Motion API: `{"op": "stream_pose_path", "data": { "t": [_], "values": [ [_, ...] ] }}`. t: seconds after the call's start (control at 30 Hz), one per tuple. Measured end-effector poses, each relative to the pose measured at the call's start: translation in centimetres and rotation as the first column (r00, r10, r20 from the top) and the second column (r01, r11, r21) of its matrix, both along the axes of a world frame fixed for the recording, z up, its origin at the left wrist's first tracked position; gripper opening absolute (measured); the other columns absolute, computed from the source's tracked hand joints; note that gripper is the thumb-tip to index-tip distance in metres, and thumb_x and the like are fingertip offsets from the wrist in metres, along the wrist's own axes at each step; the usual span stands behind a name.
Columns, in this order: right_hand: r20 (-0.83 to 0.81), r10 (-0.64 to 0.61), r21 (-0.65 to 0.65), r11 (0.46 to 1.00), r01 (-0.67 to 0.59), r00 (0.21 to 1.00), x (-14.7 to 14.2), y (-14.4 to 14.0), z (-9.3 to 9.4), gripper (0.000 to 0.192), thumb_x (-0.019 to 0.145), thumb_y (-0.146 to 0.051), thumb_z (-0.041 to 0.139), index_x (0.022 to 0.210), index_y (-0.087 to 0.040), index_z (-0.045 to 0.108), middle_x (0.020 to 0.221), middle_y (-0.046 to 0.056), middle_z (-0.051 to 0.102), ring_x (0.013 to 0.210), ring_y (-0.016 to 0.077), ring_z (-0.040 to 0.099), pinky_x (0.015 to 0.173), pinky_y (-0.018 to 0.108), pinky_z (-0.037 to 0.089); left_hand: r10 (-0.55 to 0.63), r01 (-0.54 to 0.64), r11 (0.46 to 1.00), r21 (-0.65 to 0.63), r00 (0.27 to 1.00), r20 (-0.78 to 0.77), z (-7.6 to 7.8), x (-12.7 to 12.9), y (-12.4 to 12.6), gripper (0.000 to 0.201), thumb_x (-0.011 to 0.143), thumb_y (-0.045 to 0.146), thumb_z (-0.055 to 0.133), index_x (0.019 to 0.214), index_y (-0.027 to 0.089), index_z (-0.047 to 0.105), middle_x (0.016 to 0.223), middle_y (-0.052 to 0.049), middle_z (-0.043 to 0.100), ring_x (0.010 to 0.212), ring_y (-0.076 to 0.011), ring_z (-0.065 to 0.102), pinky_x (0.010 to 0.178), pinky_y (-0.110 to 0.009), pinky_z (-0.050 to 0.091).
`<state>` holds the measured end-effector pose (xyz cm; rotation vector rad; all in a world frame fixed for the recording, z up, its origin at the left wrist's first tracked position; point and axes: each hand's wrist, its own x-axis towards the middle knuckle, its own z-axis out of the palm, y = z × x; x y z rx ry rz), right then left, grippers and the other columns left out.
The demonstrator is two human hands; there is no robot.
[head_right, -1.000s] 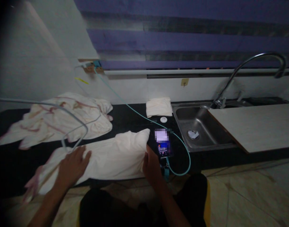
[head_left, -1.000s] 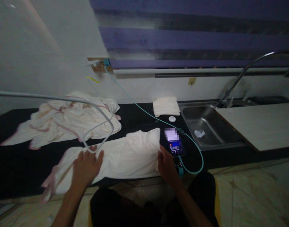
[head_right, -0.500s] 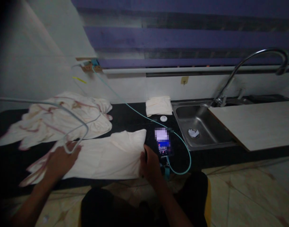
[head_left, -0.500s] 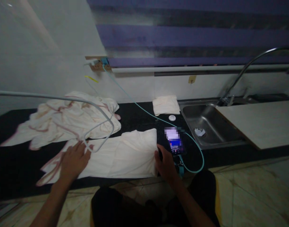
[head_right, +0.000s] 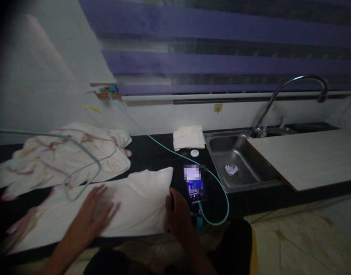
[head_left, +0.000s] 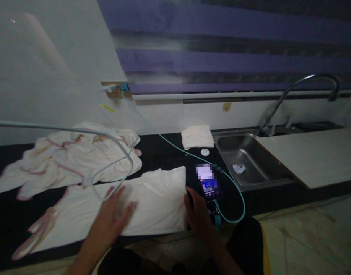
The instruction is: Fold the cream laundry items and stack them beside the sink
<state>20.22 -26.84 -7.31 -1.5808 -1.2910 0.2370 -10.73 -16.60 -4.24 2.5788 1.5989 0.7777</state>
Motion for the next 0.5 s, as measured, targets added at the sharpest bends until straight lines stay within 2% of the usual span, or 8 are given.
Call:
{"op": "stream_pose_path", "data": {
  "t": [0.03,0.07,0.1,0.17,0.23,0.33,0.4,0.5],
  "values": [
    [-0.015,0.005,0.007,1.000,-0.005,1.000,0.0,0.0,0.2,0.047,0.110,-0.046,0.039,0.130,-0.017,0.070,0.123,0.016,0.077,0.112,0.0285,0.074,0.097,0.043,0.060,-0.136,0.135,0.991,-0.019,0.990,-0.041,0.0,2.6,-1.7,0.071,0.100,0.057,0.045,0.162,0.028,0.030,0.169,-0.011,0.037,0.160,-0.0322,0.028,0.127,-0.055,0.039],
    [-0.035,0.024,0.012,1.000,-0.024,0.999,0.1,-0.1,0.4,0.047,0.111,-0.046,0.037,0.129,-0.018,0.070,0.121,0.014,0.077,0.111,0.0275,0.075,0.096,0.042,0.060,-0.249,0.246,0.968,-0.038,0.964,-0.093,-0.1,5.2,-3.4,0.084,0.095,0.061,0.055,0.166,0.031,0.023,0.172,-0.010,0.032,0.161,-0.0336,0.025,0.127,-0.055,0.038],
    [-0.060,0.054,0.017,0.998,-0.053,0.997,0.2,-0.1,0.6,0.047,0.111,-0.046,0.036,0.129,-0.020,0.071,0.119,0.013,0.078,0.108,0.0263,0.075,0.094,0.040,0.061,-0.307,0.300,0.951,-0.071,0.943,-0.131,-0.2,7.7,-4.8,0.101,0.088,0.063,0.065,0.169,0.031,0.014,0.174,-0.010,0.028,0.162,-0.0352,0.022,0.128,-0.056,0.035],
    [-0.111,0.132,0.027,0.991,-0.129,0.985,0.7,-0.4,0.9,0.048,0.113,-0.045,0.032,0.130,-0.022,0.071,0.117,0.011,0.079,0.104,0.0242,0.076,0.090,0.037,0.063,-0.349,0.340,0.937,-0.078,0.926,-0.148,-0.8,12.0,-6.7,0.129,0.075,0.065,0.078,0.171,0.025,0.002,0.175,-0.016,0.022,0.161,-0.0413,0.022,0.128,-0.062,0.033],
    [-0.140,0.183,0.039,0.983,-0.179,0.973,1.1,-0.5,1.0,0.051,0.113,-0.045,0.029,0.132,-0.022,0.071,0.119,0.010,0.079,0.106,0.0239,0.076,0.091,0.037,0.063,-0.363,0.354,0.932,-0.084,0.918,-0.159,-1.6,14.6,-7.2,0.136,0.072,0.065,0.079,0.170,0.018,-0.002,0.173,-0.021,0.022,0.159,-0.0440,0.026,0.125,-0.064,0.034],
    [-0.145,0.202,0.048,0.979,-0.197,0.969,1.6,-0.7,0.9,0.055,0.114,-0.048,0.025,0.133,-0.023,0.070,0.125,0.010,0.077,0.115,0.0238,0.075,0.099,0.039,0.062,-0.385,0.369,0.922,-0.116,0.904,-0.186,-2.5,15.4,-6.7,0.126,0.075,0.058,0.076,0.170,0.016,0.005,0.173,-0.020,0.022,0.159,-0.0424,0.026,0.127,-0.063,0.032],
    [-0.154,0.230,0.060,0.973,-0.223,0.961,1.7,-0.7,0.8,0.055,0.114,-0.048,0.023,0.132,-0.024,0.070,0.124,0.009,0.078,0.115,0.0224,0.075,0.100,0.037,0.062,-0.398,0.372,0.915,-0.153,0.895,-0.200,-2.5,14.8,-6.4,0.116,0.076,0.038,0.072,0.171,0.018,0.008,0.174,-0.015,0.020,0.161,-0.0373,0.024,0.129,-0.059,0.033],
    [-0.165,0.243,0.076,0.969,-0.233,0.956,1.6,-0.7,0.9,0.054,0.114,-0.050,0.025,0.129,-0.025,0.071,0.125,0.009,0.078,0.115,0.0218,0.075,0.098,0.035,0.062,-0.401,0.364,0.909,-0.203,0.897,-0.187,-2.2,13.9,-6.6,0.114,0.065,0.011,0.057,0.170,0.020,0.014,0.175,-0.009,0.019,0.163,-0.0308,0.022,0.130,-0.054,0.033]
  ]
}}
